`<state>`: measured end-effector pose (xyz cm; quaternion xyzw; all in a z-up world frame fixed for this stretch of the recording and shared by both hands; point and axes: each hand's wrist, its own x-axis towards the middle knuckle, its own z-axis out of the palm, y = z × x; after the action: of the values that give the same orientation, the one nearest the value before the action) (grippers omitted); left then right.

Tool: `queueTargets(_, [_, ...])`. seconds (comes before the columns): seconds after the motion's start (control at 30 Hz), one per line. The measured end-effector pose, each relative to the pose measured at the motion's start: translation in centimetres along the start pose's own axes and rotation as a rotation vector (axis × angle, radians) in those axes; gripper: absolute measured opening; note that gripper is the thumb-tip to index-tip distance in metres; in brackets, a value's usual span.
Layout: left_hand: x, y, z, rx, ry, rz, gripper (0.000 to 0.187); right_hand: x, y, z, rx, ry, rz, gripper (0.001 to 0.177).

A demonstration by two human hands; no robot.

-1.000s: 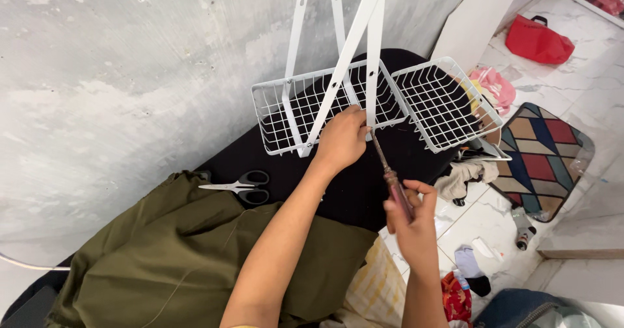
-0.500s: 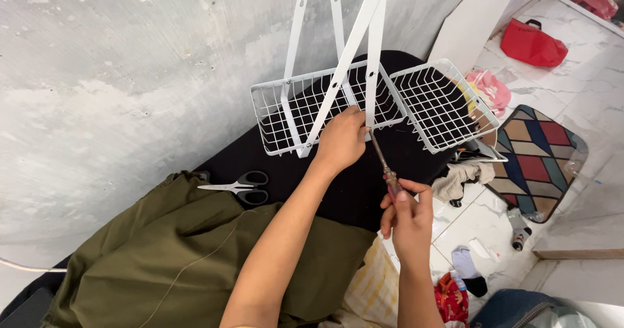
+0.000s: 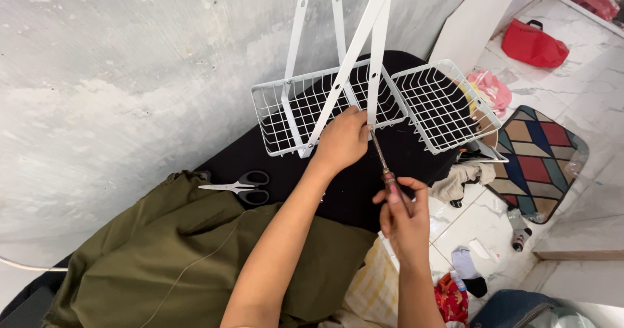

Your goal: The person assembles a white wire dish rack by attaching wire baskets to a frame using a screwdriver. They insert screws and washers into holes on the frame and baskets, then tighten them to secure the components.

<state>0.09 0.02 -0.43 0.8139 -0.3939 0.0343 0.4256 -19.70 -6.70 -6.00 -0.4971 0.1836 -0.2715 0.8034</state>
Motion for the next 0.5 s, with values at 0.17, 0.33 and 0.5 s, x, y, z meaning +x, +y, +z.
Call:
queueTargets(0.17, [-0.3, -0.4, -0.5, 0.078, -0.052, 0.065, 0.023, -0.8, -3.0, 1.8, -0.85, -0.004, -0.356, 0.029])
queueTargets(0.33, [-0.1, -0.3, -0.3, 0.075, -0.078, 0.035, 0.037, -0.7, -5.4, 2.7, -1.133, -0.035, -0.498, 0.026])
queueTargets(0.5, [-0.6, 0.0, -0.3, 0.037, -0.018, 0.038, 0.025, -0.3, -5.4, 2.6, -1.091, -0.076, -0.448, 0.026])
